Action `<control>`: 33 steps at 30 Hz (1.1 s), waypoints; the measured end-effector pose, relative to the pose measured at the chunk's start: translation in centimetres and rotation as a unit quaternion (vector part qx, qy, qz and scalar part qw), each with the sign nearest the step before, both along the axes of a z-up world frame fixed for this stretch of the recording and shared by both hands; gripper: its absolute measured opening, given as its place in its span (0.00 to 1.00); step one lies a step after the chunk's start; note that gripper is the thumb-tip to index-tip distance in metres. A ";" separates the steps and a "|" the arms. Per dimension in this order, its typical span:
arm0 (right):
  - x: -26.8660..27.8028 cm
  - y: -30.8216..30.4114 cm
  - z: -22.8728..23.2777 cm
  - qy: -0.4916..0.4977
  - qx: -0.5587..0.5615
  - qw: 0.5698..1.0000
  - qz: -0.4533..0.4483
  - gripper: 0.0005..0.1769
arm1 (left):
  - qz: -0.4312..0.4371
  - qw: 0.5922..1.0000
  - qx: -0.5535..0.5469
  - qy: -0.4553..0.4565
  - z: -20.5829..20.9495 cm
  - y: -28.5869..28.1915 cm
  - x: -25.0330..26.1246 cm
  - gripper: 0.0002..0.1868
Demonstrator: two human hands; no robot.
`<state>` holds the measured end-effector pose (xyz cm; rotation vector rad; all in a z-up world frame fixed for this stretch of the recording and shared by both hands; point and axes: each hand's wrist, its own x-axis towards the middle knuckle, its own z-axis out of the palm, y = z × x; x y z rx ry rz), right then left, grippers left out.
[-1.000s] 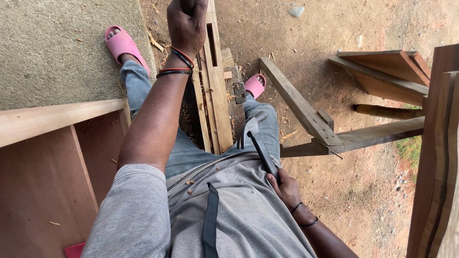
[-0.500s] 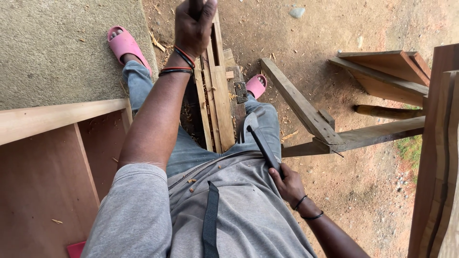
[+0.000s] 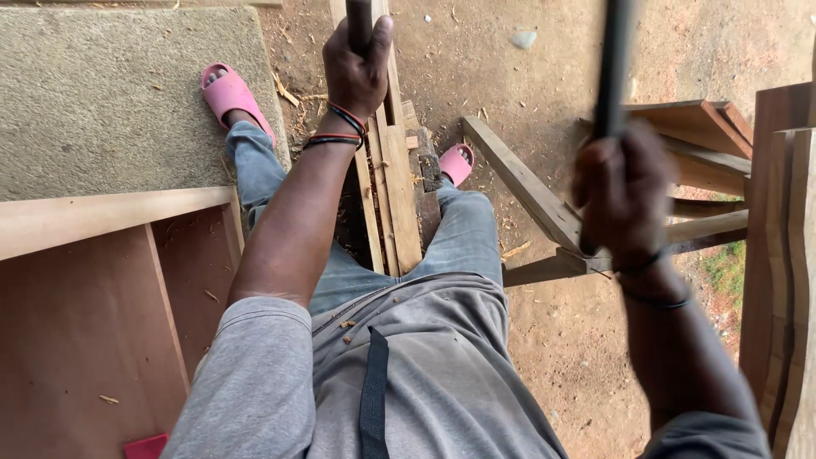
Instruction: Using a hammer and a chisel to carve out a slot in a wooden beam.
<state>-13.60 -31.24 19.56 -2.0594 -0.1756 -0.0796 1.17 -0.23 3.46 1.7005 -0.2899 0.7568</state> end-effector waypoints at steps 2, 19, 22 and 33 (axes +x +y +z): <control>3.1 1.7 5.8 -0.056 0.000 0.998 0.031 0.23 | -0.007 0.999 -0.003 0.037 -3.0 -0.1 0.5 0.24; 4.3 8.2 3.5 0.119 -0.392 0.904 0.126 0.28 | -0.003 0.990 0.027 0.140 -8.0 -1.4 -1.9 0.19; 5.0 7.9 5.4 0.134 -0.377 0.915 0.057 0.28 | -0.026 0.990 0.007 0.136 -6.7 -0.7 -0.2 0.20; 1.9 3.5 6.2 -0.007 -0.211 0.977 0.004 0.25 | -0.327 0.876 -0.202 0.291 1.7 1.2 0.1 0.19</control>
